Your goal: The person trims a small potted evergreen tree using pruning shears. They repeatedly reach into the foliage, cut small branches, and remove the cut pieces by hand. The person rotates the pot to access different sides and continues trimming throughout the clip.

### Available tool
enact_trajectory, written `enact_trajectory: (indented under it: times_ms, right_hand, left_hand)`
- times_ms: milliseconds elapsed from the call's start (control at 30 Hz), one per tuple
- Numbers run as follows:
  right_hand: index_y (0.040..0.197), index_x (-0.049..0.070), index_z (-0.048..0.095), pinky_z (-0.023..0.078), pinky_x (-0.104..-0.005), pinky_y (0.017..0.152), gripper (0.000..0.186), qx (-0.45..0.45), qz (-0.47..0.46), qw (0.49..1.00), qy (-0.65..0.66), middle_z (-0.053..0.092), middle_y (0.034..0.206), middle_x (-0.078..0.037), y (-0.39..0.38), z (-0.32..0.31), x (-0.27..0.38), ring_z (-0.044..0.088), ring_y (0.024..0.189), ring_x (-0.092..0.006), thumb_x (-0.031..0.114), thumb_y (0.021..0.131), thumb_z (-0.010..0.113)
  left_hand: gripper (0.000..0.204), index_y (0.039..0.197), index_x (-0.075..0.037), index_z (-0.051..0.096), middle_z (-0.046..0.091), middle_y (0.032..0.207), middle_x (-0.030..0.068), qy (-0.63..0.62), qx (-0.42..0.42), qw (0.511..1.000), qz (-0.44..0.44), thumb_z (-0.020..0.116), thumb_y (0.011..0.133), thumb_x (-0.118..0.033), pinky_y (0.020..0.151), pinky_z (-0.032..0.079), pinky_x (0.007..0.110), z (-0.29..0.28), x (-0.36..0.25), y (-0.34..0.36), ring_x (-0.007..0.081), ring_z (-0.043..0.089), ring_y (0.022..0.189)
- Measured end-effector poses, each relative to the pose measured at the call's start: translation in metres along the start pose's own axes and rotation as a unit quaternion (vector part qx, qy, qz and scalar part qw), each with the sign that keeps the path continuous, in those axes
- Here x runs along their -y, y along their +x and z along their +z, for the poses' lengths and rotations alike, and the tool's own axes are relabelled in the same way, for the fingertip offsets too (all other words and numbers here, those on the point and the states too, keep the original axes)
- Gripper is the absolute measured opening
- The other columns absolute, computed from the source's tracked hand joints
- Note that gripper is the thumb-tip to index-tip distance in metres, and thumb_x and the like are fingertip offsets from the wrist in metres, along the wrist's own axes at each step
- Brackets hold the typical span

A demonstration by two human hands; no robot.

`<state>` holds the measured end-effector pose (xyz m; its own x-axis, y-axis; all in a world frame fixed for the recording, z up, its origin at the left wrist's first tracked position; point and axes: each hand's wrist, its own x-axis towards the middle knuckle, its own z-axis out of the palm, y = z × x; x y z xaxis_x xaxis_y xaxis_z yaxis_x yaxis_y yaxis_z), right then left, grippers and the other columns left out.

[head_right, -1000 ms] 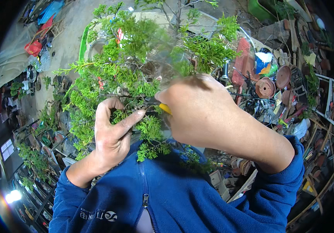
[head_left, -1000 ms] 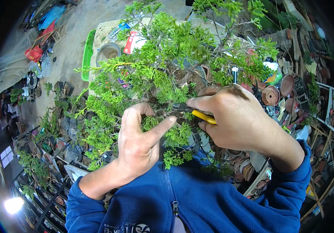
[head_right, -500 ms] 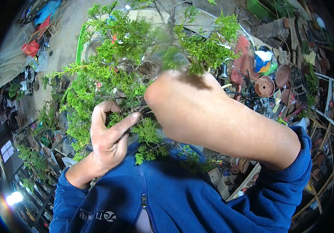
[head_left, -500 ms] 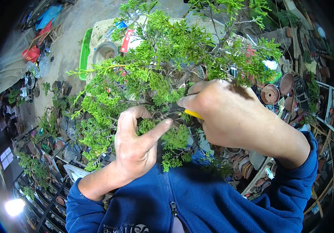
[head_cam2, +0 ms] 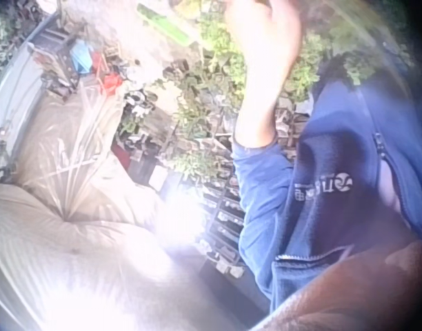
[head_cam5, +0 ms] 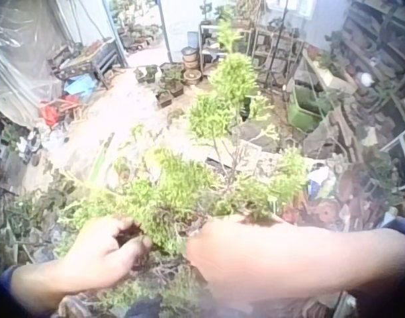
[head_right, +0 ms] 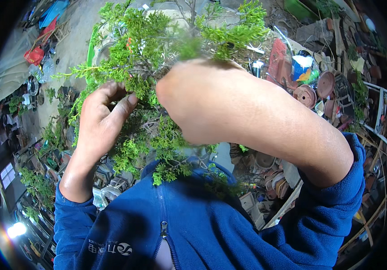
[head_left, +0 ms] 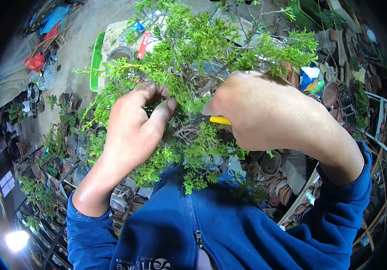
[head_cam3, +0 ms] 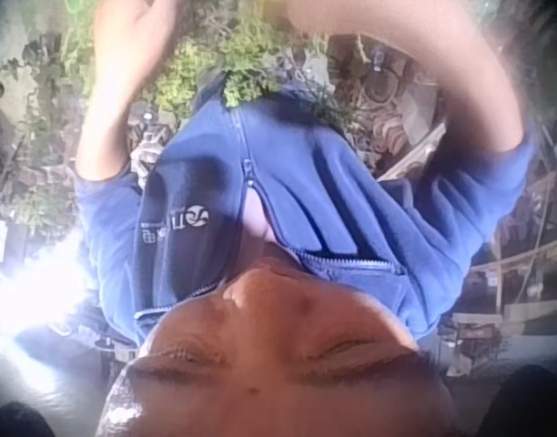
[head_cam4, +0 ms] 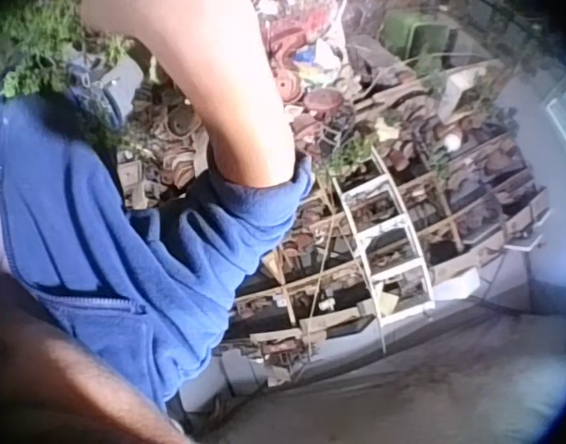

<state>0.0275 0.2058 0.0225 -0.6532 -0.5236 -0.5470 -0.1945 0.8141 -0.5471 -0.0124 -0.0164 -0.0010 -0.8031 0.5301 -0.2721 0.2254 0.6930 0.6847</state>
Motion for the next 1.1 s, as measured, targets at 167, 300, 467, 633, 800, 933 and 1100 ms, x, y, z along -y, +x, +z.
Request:
enact_trajectory:
  times_ms: [167, 300, 467, 633, 800, 933, 1100]
  right_hand:
    - [0.084, -0.002, 0.069, 0.058, -0.0476, 0.072, 0.021, -0.008, 0.004, 0.999, -0.035, 0.067, 0.076, -0.024, 0.004, 0.001, -0.001, 0.071, 0.079, -0.0417, 0.001, 0.064, 0.063]
    - [0.108, 0.004, 0.073, 0.059, -0.0462, 0.078, 0.040, -0.071, 0.004, 0.997, -0.008, 0.072, 0.093, -0.024, -0.002, 0.024, -0.013, 0.073, 0.087, -0.0401, 0.000, 0.069, 0.065]
    - [0.130, 0.008, 0.070, 0.059, -0.0364, 0.081, 0.052, -0.386, -0.105, 0.909, 0.114, 0.076, 0.112, -0.014, -0.036, 0.073, -0.040, 0.075, 0.091, -0.0293, 0.005, 0.079, 0.074]
    - [0.138, -0.005, 0.057, 0.056, -0.0388, 0.085, 0.052, -0.561, -0.048, 0.578, 0.590, 0.069, 0.126, -0.019, -0.065, 0.151, -0.059, 0.070, 0.104, -0.0276, 0.005, 0.089, 0.070]
    - [0.132, -0.005, 0.057, 0.056, -0.0361, 0.080, 0.037, -0.542, 0.083, 0.401, 0.734, 0.066, 0.123, -0.016, -0.068, 0.226, -0.085, 0.066, 0.097, -0.0230, 0.003, 0.095, 0.059]
    - [0.132, -0.004, 0.056, 0.058, -0.0362, 0.082, 0.037, -0.498, 0.080, 0.397, 0.767, 0.067, 0.125, -0.017, -0.071, 0.250, -0.090, 0.068, 0.098, -0.0240, 0.006, 0.097, 0.058]
    - [0.136, -0.003, 0.054, 0.058, -0.0373, 0.082, 0.040, -0.503, 0.057, 0.391, 0.769, 0.067, 0.125, -0.017, -0.079, 0.246, -0.090, 0.068, 0.097, -0.0239, 0.009, 0.098, 0.059]
  left_hand:
    - [0.020, 0.085, 0.004, 0.067, 0.068, 0.078, 0.0218, 0.007, 0.091, 0.994, -0.065, 0.071, 0.085, -0.016, 0.071, 0.052, 0.044, -0.002, -0.007, 0.007, 0.0349, 0.069, 0.073]
    - [0.023, 0.082, 0.004, 0.067, 0.066, 0.073, 0.0199, -0.013, 0.112, 0.992, -0.055, 0.072, 0.083, -0.019, 0.069, 0.051, 0.043, -0.002, -0.004, 0.016, 0.0305, 0.067, 0.069]
    - [0.028, 0.083, 0.006, 0.068, 0.065, 0.073, 0.0152, -0.100, 0.117, 0.981, -0.121, 0.073, 0.081, -0.022, 0.067, 0.052, 0.038, -0.013, 0.002, 0.029, 0.0209, 0.066, 0.068]
    - [0.032, 0.079, 0.008, 0.069, 0.070, 0.082, 0.0262, 0.089, 0.215, 0.970, -0.065, 0.073, 0.077, -0.023, 0.078, 0.057, 0.044, -0.004, -0.008, 0.028, 0.0381, 0.071, 0.079]
    - [0.028, 0.073, 0.007, 0.069, 0.065, 0.062, 0.0166, 0.169, 0.100, 0.981, -0.001, 0.085, 0.076, -0.017, 0.062, 0.053, 0.043, 0.010, -0.002, 0.040, 0.0246, 0.064, 0.058]
    - [0.021, 0.071, 0.003, 0.069, 0.070, 0.073, 0.0143, -0.021, 0.035, 0.999, -0.029, 0.077, 0.072, -0.016, 0.065, 0.054, 0.036, -0.005, 0.020, 0.040, 0.0239, 0.064, 0.063]
    - [0.031, 0.115, 0.003, 0.064, 0.071, 0.089, 0.0154, -0.541, 0.083, 0.836, 0.026, 0.066, 0.088, -0.012, 0.060, 0.053, 0.032, -0.052, 0.036, 0.020, 0.0251, 0.068, 0.073]
